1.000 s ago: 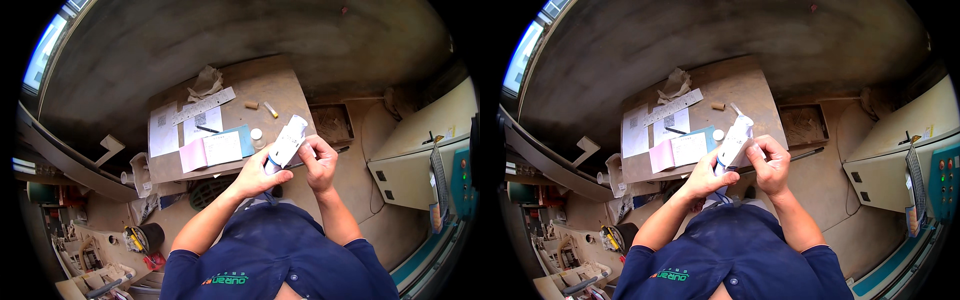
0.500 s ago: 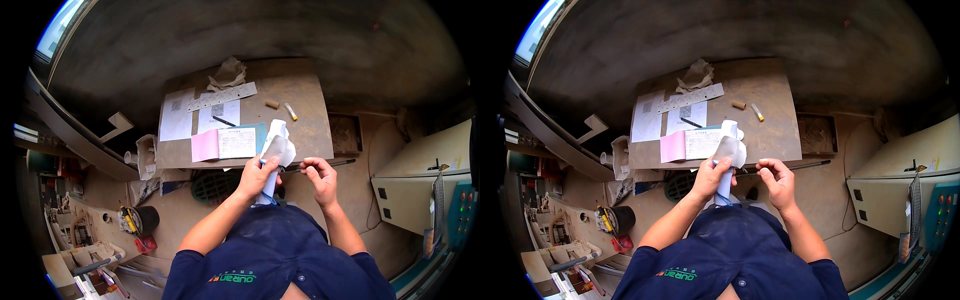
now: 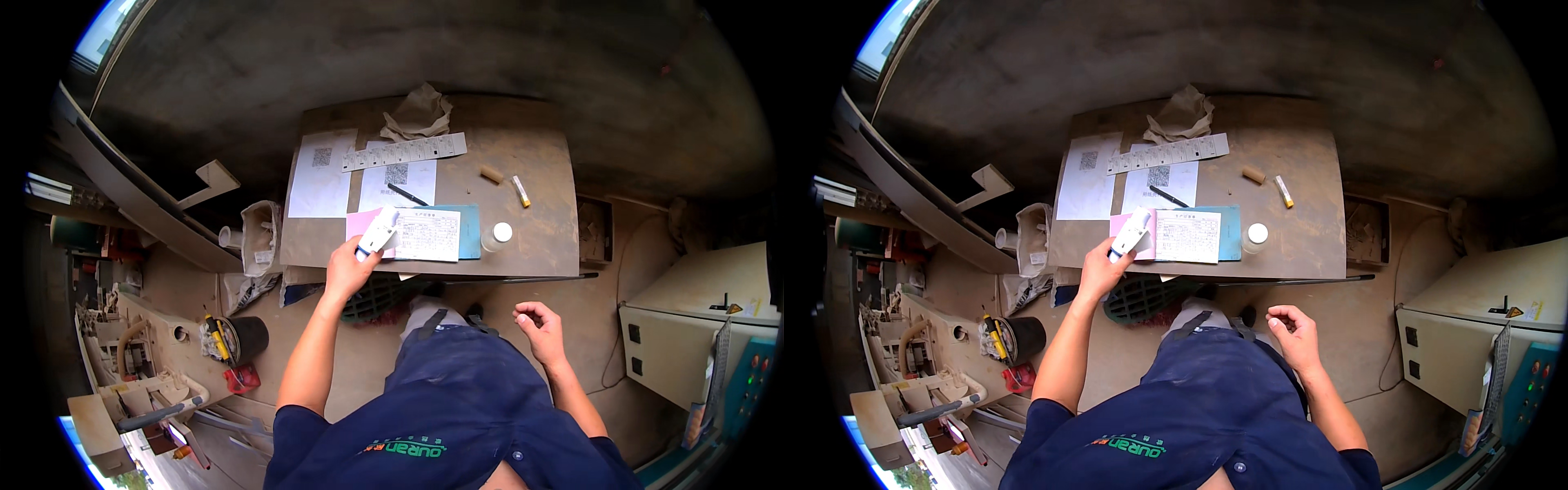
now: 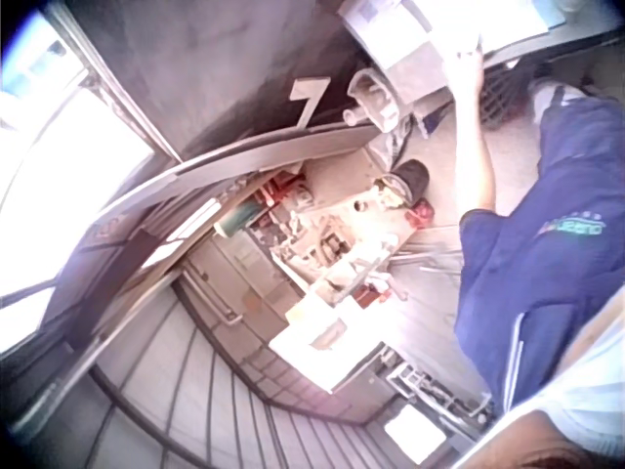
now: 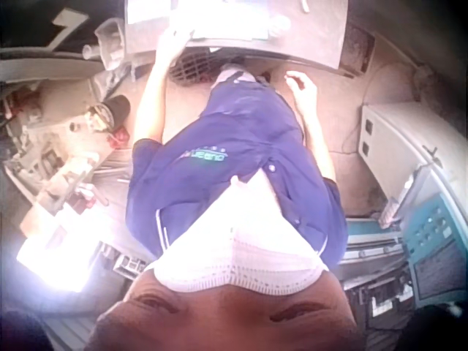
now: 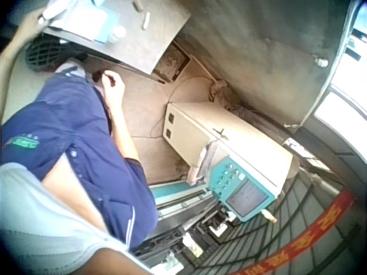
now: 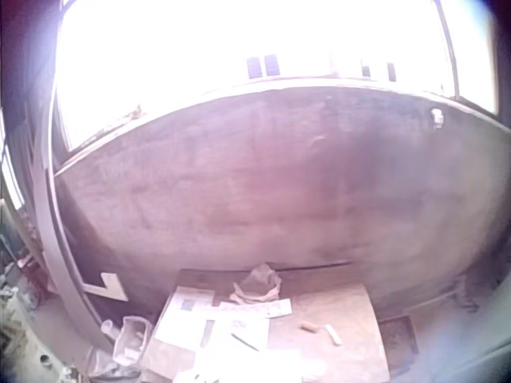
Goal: The person detaches a thermal label from a printer, checks the computer screen, and then discards waste paper into a bag.
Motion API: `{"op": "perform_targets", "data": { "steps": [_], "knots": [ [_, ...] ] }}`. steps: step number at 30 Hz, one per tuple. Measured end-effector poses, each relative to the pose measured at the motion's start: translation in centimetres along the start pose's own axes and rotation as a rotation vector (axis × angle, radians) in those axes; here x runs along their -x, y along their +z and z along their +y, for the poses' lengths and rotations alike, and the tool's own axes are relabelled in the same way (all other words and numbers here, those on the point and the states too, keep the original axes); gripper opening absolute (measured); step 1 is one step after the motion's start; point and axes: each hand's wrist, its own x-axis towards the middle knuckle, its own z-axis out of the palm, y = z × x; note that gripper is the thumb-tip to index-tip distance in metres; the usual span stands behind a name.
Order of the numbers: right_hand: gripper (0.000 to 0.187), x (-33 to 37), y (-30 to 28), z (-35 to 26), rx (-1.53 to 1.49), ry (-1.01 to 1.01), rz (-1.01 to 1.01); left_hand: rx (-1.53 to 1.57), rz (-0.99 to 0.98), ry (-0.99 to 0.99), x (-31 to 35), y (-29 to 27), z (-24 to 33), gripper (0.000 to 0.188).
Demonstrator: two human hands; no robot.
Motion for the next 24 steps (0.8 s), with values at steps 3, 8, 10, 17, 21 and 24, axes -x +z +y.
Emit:
{"op": "perform_targets", "data": {
  "steps": [3, 8, 10, 17, 21, 24],
  "knots": [
    [0.02, -0.9, 0.4, -0.8, -0.008, -0.006, 0.079, -0.068, 0.102, 0.051, -5.2, -2.4, -2.5, 0.032],
    [0.019, -0.9, 2.2, -1.1, 0.017, 0.049, 0.173, -0.203, 0.166, 0.043, -14.6, -5.1, -4.7, 0.033],
    [0.018, -0.6, 3.2, -1.1, 0.031, 0.085, 0.209, -0.274, 0.193, 0.054, -18.1, -5.6, -5.1, 0.034],
    [0.02, 0.7, 7.1, -0.9, 0.04, 0.187, 0.312, -0.349, 0.345, 0.246, -28.5, -5.7, -7.5, 0.052],
    [0.02, 1.1, 8.8, -0.8, 0.017, 0.224, 0.363, -0.447, 0.392, 0.272, -30.7, -3.6, -8.5, 0.068],
    [0.02, 1.1, 9.7, -0.6, -0.002, 0.23, 0.391, -0.454, 0.332, 0.383, -29.6, -1.5, -9.9, 0.068]
  ]
}}
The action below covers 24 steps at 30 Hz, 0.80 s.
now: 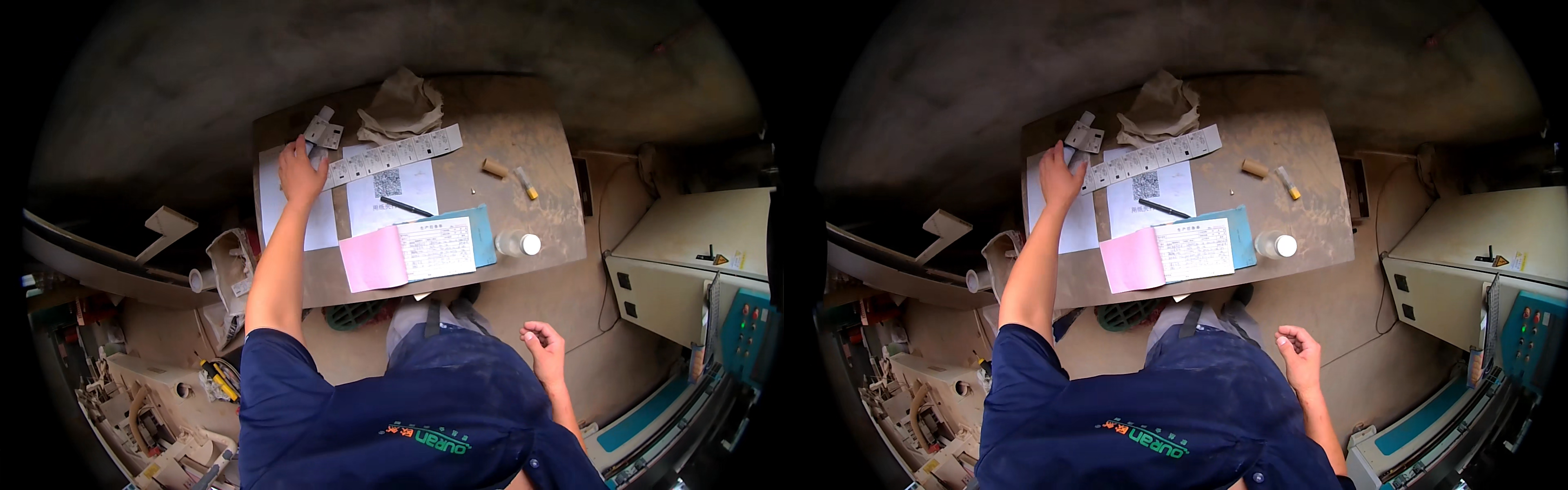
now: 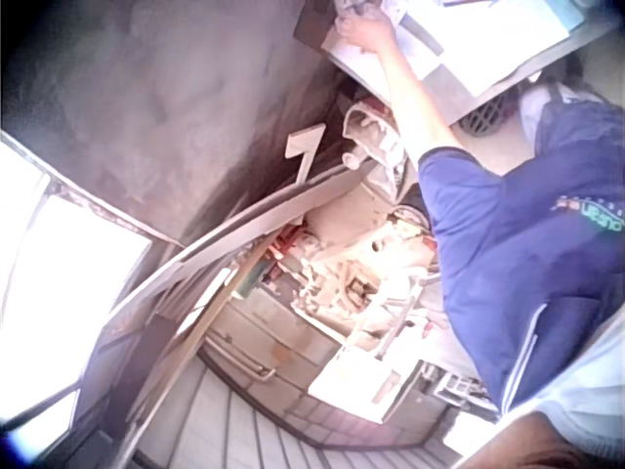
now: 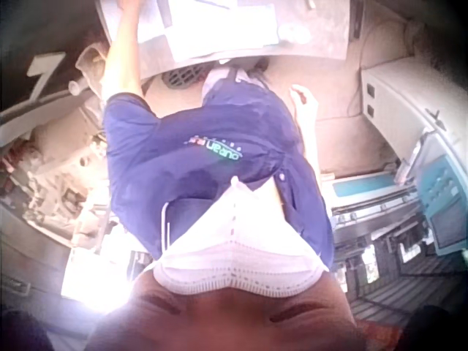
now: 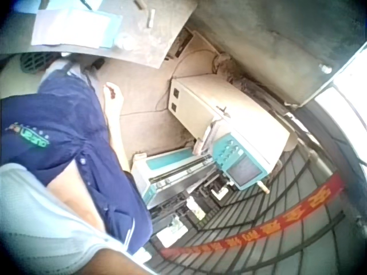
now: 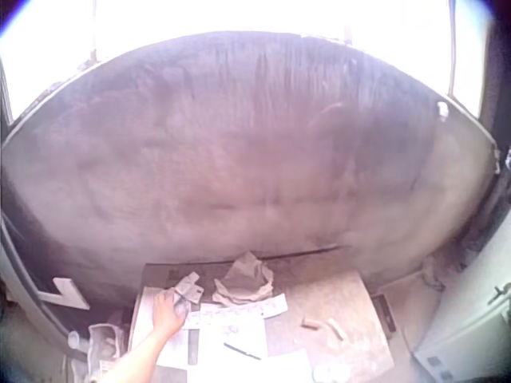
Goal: The person detaches a thermal label from a printer, checks the computer screen, and then discards waste paper into a bag.
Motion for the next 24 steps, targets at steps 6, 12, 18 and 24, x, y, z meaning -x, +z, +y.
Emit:
{"op": "perform_targets", "data": {
  "steps": [6, 12, 18, 24],
  "knots": [
    [0.02, 0.1, 1.5, 0.5, -0.023, 0.017, 0.014, 0.256, -0.316, 0.158, 9.5, 1.7, 3.4, 0.06],
    [0.019, -0.5, 2.7, 0.4, -0.005, -0.002, -0.019, 0.262, -0.4, 0.306, 15.8, -0.3, 6.7, 0.064],
    [0.019, -1.4, 4.0, -0.5, 0.039, -0.033, -0.056, 0.261, -0.466, 0.18, 16.3, -0.4, 7.8, 0.063],
    [0.019, -0.8, 4.5, -0.1, 0.034, -0.012, -0.063, 0.313, -0.467, 0.14, 16.4, -0.2, 7.3, 0.052]
  ]
}}
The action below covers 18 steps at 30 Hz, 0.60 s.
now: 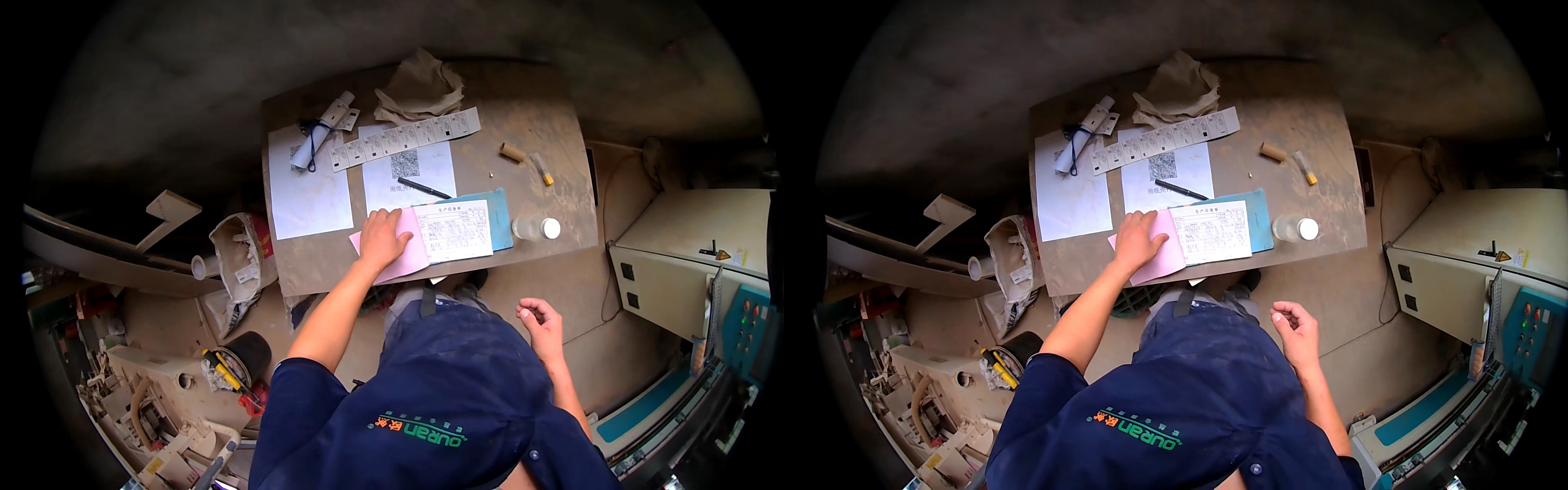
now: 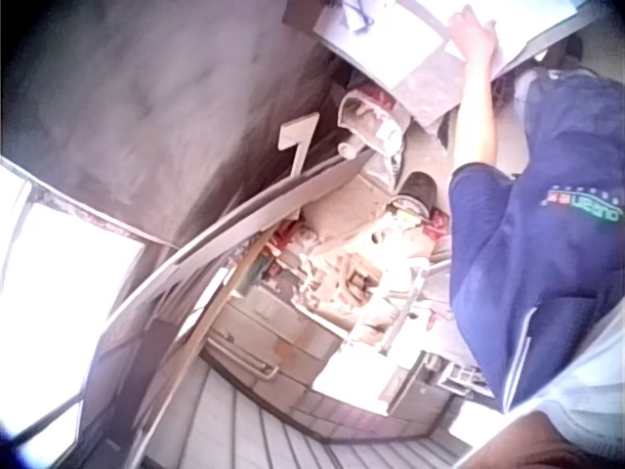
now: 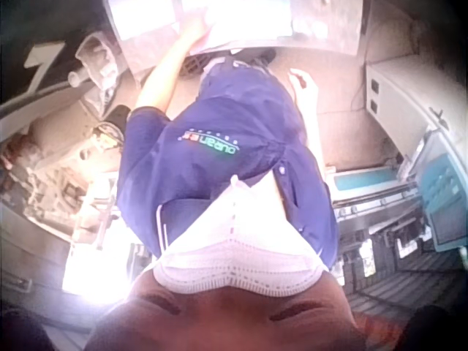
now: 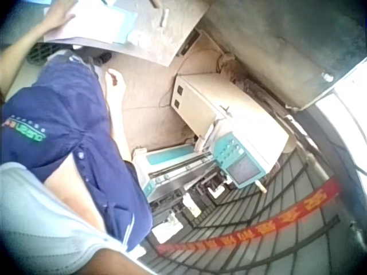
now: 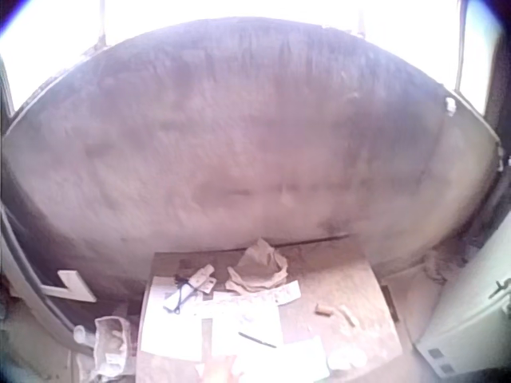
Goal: The person detaches a thermal label from a printer, checks the computer screen, and then discards waste paper into a bag.
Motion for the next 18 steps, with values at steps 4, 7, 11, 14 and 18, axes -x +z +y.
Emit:
{"op": "perform_targets", "data": {
  "steps": [4, 7, 11, 14, 18],
  "knots": [
    [0.02, 0.3, 0.1, 0.3, -0.016, 0.013, 0.017, -0.053, 0.108, 0.01, -0.5, -0.7, -0.7, 0.048],
    [0.02, 0.3, 0.2, 0.4, -0.013, 0.01, 0.023, -0.159, 0.299, 0.046, -0.7, -1.8, -0.3, 0.047],
    [0.02, 0.3, 0.6, 0.2, -0.013, 0.012, 0.028, -0.077, 0.085, 0.008, 0.6, -1.0, 0.5, 0.04],
    [0.021, 0.0, 0.6, 0.5, 0.023, -0.008, 0.015, -0.063, -0.204, -0.242, 1.3, -0.6, 3.4, 0.056],
    [0.021, 0.0, 1.1, 0.4, 0.01, -0.011, 0.015, -0.107, -0.195, -0.337, 1.6, 1.0, 5.0, 0.087]
  ]
}}
